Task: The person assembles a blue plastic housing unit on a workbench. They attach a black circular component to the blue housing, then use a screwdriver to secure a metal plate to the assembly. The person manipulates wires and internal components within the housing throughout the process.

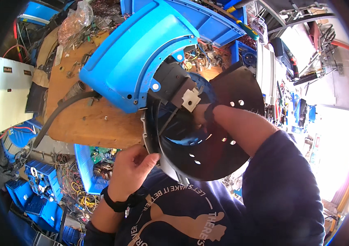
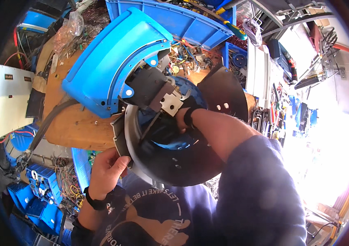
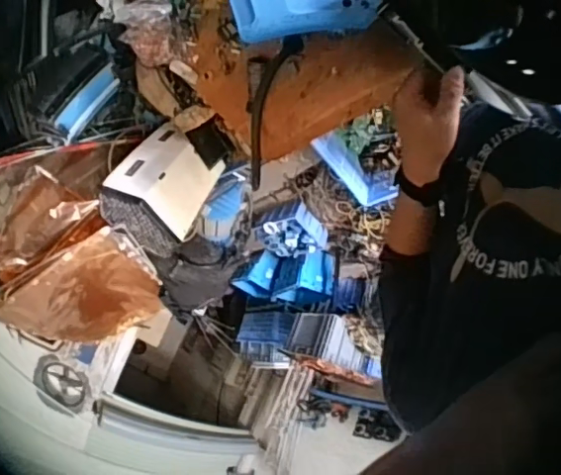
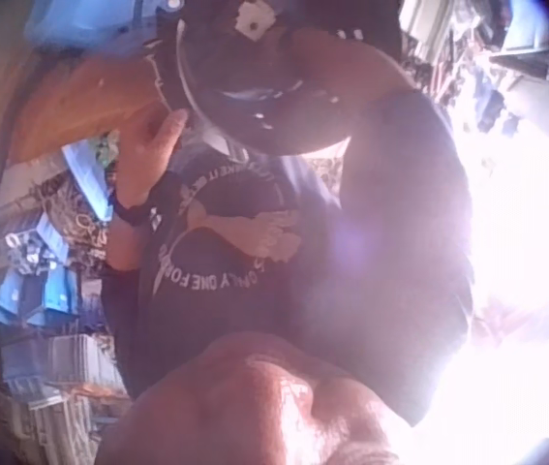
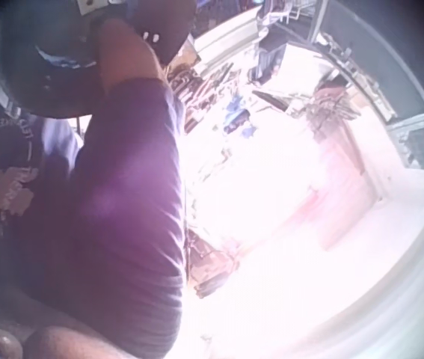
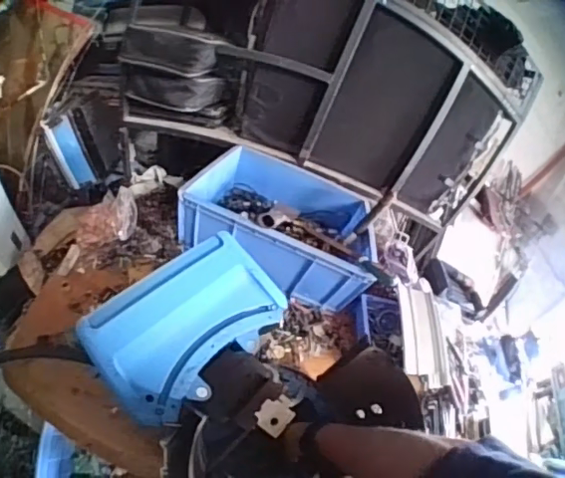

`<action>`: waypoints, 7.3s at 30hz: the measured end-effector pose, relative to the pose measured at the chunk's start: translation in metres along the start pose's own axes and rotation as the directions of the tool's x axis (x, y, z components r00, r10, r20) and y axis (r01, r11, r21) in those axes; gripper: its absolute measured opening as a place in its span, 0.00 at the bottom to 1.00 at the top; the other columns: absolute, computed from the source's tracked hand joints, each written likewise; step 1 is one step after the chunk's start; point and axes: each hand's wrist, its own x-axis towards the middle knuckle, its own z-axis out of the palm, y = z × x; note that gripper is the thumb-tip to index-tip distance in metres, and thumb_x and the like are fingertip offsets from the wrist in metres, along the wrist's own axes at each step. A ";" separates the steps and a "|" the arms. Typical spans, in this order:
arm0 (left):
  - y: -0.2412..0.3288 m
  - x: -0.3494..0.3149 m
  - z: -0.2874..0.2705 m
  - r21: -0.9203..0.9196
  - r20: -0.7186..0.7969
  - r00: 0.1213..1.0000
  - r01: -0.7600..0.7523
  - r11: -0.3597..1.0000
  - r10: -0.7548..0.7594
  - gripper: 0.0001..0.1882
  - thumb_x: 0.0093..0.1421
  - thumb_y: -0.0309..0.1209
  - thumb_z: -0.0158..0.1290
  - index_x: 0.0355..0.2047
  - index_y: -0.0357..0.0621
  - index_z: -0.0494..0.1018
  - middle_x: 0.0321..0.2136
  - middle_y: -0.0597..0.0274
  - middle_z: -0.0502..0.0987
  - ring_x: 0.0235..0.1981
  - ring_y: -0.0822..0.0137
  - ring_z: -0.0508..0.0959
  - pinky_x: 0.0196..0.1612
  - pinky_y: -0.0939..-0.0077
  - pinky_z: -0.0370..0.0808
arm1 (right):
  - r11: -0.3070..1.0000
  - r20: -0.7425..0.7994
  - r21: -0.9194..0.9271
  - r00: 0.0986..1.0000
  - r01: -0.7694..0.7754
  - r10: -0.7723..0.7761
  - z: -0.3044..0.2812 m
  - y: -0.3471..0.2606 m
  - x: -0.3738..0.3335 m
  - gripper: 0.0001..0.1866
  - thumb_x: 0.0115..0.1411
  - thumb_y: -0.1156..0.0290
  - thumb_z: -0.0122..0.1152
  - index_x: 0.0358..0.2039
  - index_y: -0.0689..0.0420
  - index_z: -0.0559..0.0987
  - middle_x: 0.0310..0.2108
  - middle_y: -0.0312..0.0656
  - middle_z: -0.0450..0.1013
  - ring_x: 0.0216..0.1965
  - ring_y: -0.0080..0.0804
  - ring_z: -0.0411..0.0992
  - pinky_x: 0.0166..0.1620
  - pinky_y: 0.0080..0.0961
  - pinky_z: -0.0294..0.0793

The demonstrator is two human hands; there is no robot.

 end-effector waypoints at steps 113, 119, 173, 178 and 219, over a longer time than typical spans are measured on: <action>0.051 0.014 0.025 0.900 0.014 0.785 -0.280 0.334 0.620 0.07 0.47 0.24 0.53 0.23 0.31 0.67 0.56 0.34 0.61 0.56 0.34 0.61 0.56 0.46 0.60 | 0.966 -0.221 0.011 0.941 -0.259 0.255 -0.028 -0.057 -0.097 0.12 0.46 0.64 0.61 0.30 0.56 0.84 0.31 0.46 0.78 0.35 0.42 0.78 0.35 0.39 0.75; 0.057 0.021 0.031 0.895 0.013 0.745 -0.306 0.325 0.667 0.13 0.48 0.29 0.59 0.23 0.31 0.67 0.54 0.34 0.63 0.54 0.35 0.63 0.55 0.47 0.62 | 0.932 -0.378 -0.099 0.880 -0.348 0.288 -0.019 -0.073 -0.153 0.09 0.47 0.68 0.63 0.31 0.52 0.85 0.31 0.41 0.79 0.33 0.39 0.78 0.34 0.35 0.76; -0.033 0.003 -0.096 0.761 -0.435 0.829 0.130 0.635 0.352 0.10 0.58 0.27 0.53 0.33 0.30 0.75 0.29 0.51 0.80 0.29 0.67 0.77 0.35 0.71 0.72 | -0.499 -0.244 0.292 0.568 0.816 0.786 0.285 -0.040 -0.107 0.18 0.64 0.54 0.52 0.37 0.58 0.69 0.23 0.37 0.67 0.12 0.22 0.62 0.14 0.19 0.58; -0.101 0.000 -0.110 0.536 -0.351 0.934 0.256 0.805 -0.064 0.12 0.58 0.35 0.53 0.30 0.36 0.75 0.23 0.62 0.77 0.19 0.70 0.74 0.23 0.77 0.69 | -0.422 -0.102 0.211 0.449 0.882 0.888 0.262 -0.012 -0.064 0.16 0.63 0.54 0.52 0.34 0.55 0.69 0.22 0.36 0.66 0.12 0.21 0.60 0.12 0.19 0.56; -0.135 0.057 0.040 0.421 0.212 0.929 0.195 0.886 -0.305 0.19 0.60 0.40 0.55 0.45 0.40 0.73 0.36 0.56 0.77 0.31 0.65 0.78 0.34 0.73 0.76 | -0.546 -0.424 0.475 0.723 0.690 0.545 0.207 -0.084 0.045 0.14 0.56 0.74 0.58 0.43 0.64 0.75 0.33 0.44 0.76 0.32 0.31 0.77 0.33 0.25 0.77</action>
